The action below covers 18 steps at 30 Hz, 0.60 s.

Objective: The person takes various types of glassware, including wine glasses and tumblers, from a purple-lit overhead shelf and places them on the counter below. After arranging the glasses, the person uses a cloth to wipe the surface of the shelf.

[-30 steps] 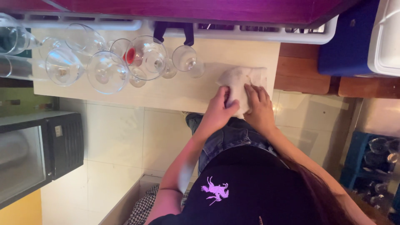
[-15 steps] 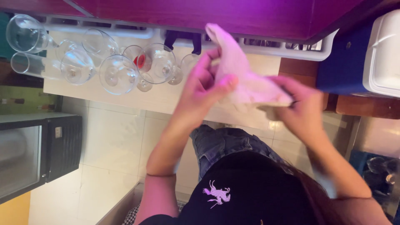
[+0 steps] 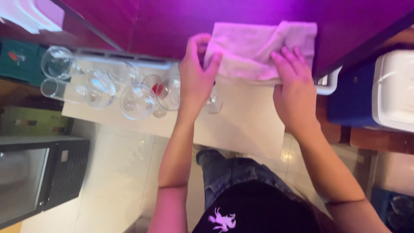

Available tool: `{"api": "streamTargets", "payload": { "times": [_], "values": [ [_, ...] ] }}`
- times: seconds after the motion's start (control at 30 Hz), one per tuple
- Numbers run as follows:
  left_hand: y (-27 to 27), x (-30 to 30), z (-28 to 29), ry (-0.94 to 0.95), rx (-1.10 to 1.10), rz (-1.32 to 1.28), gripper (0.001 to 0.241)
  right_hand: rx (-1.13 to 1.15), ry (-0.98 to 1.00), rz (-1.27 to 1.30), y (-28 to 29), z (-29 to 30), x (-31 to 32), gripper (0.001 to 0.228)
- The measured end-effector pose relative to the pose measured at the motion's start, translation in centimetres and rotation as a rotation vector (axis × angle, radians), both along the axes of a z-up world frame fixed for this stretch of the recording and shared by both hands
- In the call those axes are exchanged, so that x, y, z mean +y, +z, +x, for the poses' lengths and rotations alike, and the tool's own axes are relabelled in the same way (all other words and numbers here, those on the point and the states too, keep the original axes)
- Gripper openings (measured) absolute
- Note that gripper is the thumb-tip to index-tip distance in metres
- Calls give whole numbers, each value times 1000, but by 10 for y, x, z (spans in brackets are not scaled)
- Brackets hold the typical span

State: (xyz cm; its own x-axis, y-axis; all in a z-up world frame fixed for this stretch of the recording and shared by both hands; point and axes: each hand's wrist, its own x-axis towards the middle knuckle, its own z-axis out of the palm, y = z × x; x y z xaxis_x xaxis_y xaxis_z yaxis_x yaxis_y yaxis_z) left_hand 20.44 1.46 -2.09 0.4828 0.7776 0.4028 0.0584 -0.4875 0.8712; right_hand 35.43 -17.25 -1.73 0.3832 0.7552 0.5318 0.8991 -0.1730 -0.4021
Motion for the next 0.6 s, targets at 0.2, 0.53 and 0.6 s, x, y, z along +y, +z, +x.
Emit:
{"api": "streamTargets", "payload": {
  "times": [0.2,0.53,0.6],
  "values": [
    [18,-9,-19,-2,137,129,27,90,-54,-15,15,-10,3,64],
    [38,13,-29,-96,243,55,21,152,-77,-59,28,-11,10,64],
    [36,22,-31,-91,245,63,22,203,-58,-122,37,-14,14,73]
  ]
}}
